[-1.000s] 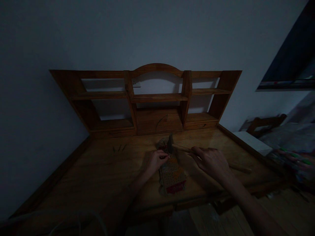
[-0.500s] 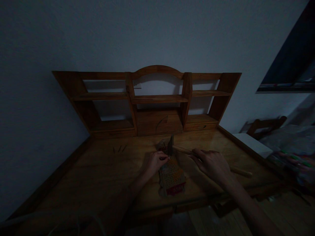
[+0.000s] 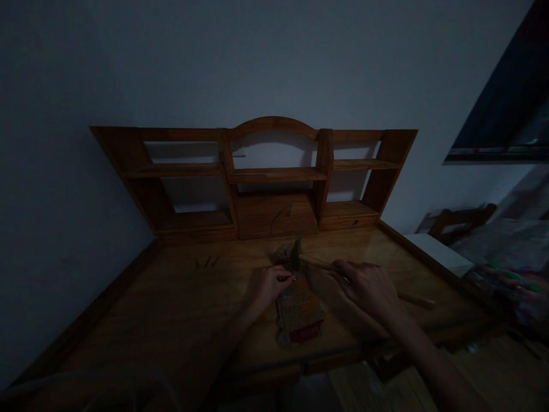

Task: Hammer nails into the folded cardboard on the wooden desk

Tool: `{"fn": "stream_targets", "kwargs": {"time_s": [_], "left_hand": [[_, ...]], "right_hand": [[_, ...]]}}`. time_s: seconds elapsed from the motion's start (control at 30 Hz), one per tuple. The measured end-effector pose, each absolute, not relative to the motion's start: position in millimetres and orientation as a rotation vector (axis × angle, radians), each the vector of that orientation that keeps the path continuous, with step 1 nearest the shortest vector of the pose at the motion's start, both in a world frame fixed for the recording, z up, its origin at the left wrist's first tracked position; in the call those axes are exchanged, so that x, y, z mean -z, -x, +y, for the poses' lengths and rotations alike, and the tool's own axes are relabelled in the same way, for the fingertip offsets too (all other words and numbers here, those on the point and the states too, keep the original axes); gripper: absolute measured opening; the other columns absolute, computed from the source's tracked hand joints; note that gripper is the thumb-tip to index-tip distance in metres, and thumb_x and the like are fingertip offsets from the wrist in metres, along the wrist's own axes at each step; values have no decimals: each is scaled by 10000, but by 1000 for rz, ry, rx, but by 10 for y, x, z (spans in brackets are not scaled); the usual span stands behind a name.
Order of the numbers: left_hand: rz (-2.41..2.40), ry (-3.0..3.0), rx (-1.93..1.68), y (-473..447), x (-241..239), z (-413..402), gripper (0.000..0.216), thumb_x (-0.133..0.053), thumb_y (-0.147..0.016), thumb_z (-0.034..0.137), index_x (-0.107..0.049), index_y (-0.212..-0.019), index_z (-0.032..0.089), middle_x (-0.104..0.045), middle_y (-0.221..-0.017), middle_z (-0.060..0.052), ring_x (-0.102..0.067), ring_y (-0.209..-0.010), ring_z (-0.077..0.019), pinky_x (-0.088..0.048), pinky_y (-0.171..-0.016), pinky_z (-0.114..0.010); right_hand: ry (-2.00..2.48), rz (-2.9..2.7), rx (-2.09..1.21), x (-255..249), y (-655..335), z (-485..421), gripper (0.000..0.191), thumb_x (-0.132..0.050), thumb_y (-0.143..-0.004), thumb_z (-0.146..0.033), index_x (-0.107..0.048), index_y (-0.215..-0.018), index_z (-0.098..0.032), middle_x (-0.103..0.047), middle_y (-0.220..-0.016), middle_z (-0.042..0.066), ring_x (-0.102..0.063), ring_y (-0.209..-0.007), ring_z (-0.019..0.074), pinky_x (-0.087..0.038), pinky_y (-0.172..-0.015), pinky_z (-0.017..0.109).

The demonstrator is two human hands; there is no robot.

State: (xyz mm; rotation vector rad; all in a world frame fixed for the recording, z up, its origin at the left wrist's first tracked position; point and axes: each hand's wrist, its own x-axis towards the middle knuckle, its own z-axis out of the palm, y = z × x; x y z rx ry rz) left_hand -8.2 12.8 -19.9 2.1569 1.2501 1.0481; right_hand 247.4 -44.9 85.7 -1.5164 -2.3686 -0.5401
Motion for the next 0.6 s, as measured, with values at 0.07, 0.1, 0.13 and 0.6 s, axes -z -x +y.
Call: {"fn": "stream_targets", "kwargs": {"time_s": [0.07, 0.1, 0.13, 0.6], "left_hand": [[1254, -2162, -1045, 86, 207, 132, 160, -592, -830, 264, -739, -859, 208, -670, -774, -13, -606, -718, -140, -410, -619, -216], [1259, -2168, -1044, 88, 204, 131, 157, -594, -828, 264, -738, -857, 210, -672, -779, -12, -607, -718, -141, -412, -624, -218], [1261, -2174, -1043, 89, 199, 129, 155, -595, -827, 265, -738, -854, 211, -674, -783, -10, -607, -719, -140, -414, -628, -219], [1287, -2150, -1041, 87, 202, 124, 174, -587, -832, 299, -739, -868, 223, -671, -789, -10, -605, -725, -138, -416, -627, -213]], "right_hand": [[1516, -2376, 536, -862, -2470, -441, 277, -387, -920, -438, -598, -930, -260, -669, -679, 2, -600, -569, 171, -193, -528, 283], [1516, -2375, 532, -864, -2467, -439, 281, -385, -920, -441, -598, -942, -261, -675, -697, 3, -600, -574, 171, -196, -529, 280], [1518, -2366, 528, -867, -2464, -437, 285, -382, -921, -444, -599, -954, -262, -681, -715, 3, -602, -582, 171, -202, -532, 278], [1519, -2380, 549, -869, -2455, -468, 211, -444, -902, -402, -602, -945, -269, -675, -711, -3, -600, -591, 171, -207, -530, 280]]}}
